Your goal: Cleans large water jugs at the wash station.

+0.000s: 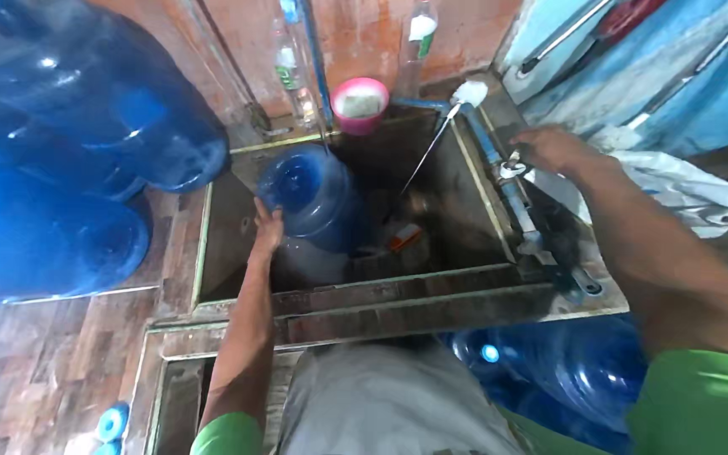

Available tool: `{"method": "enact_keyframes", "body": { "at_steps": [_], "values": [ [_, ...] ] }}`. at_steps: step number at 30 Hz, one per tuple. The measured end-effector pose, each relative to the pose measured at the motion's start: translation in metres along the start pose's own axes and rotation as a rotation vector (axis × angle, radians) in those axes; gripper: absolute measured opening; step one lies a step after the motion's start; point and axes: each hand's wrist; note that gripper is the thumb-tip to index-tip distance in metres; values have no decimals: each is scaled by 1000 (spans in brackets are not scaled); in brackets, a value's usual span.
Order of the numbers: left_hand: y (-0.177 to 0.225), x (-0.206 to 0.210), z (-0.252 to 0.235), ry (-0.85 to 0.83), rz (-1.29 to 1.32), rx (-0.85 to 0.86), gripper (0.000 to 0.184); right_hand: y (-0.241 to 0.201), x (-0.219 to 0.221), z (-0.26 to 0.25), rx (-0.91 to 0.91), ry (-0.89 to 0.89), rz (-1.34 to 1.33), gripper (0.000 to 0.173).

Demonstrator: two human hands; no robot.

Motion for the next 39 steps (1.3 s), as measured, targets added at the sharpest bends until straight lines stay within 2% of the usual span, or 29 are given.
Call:
{"method": "enact_keyframes", "body": {
  "at_steps": [7, 10, 13, 17, 22, 25, 28, 32, 34, 36, 37, 39],
  "values": [
    [-4, 27, 20, 110, -166, 259, 103, 15, 7, 9, -49, 78, 47, 35],
    [2, 24, 37, 110, -205, 283, 108, 0, -1, 24, 128, 47, 60, 46],
    [2, 25, 43, 158, -266, 319, 98, -3, -4, 37, 236, 17, 76, 56],
    [3, 32, 32, 148, -335, 366, 87, -2, 5, 26, 159, -9, 96, 68],
    [11, 32, 34, 121, -376, 468, 77, -9, 18, 9, 194, -45, 162, 42],
    [18, 30, 42, 116, -335, 463, 75, 1, 14, 14, 118, 4, 154, 42],
    [22, 30, 50, 124, -341, 463, 75, -1, 8, 33, 139, -15, 151, 44],
    [18, 42, 40, 200, -407, 526, 76, -30, -14, 28, 327, -196, 252, 44],
    [17, 45, 39, 207, -423, 547, 79, -62, -19, 8, 333, -179, 210, 71],
    [16, 47, 41, 201, -373, 564, 79, -108, -9, -18, 223, -62, 74, 83],
    [15, 49, 42, 199, -337, 570, 79, -129, 8, -34, 138, -36, 4, 79],
    [13, 52, 43, 196, -323, 560, 79, -161, 67, -68, 5, -77, -166, 57]
  ]
}}
Point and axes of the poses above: each hand's wrist, its own z-axis away from the middle knuckle, its own x-axis out of the palm, y = z × x, and after that the axes turned 1 degree about -x, right-handed
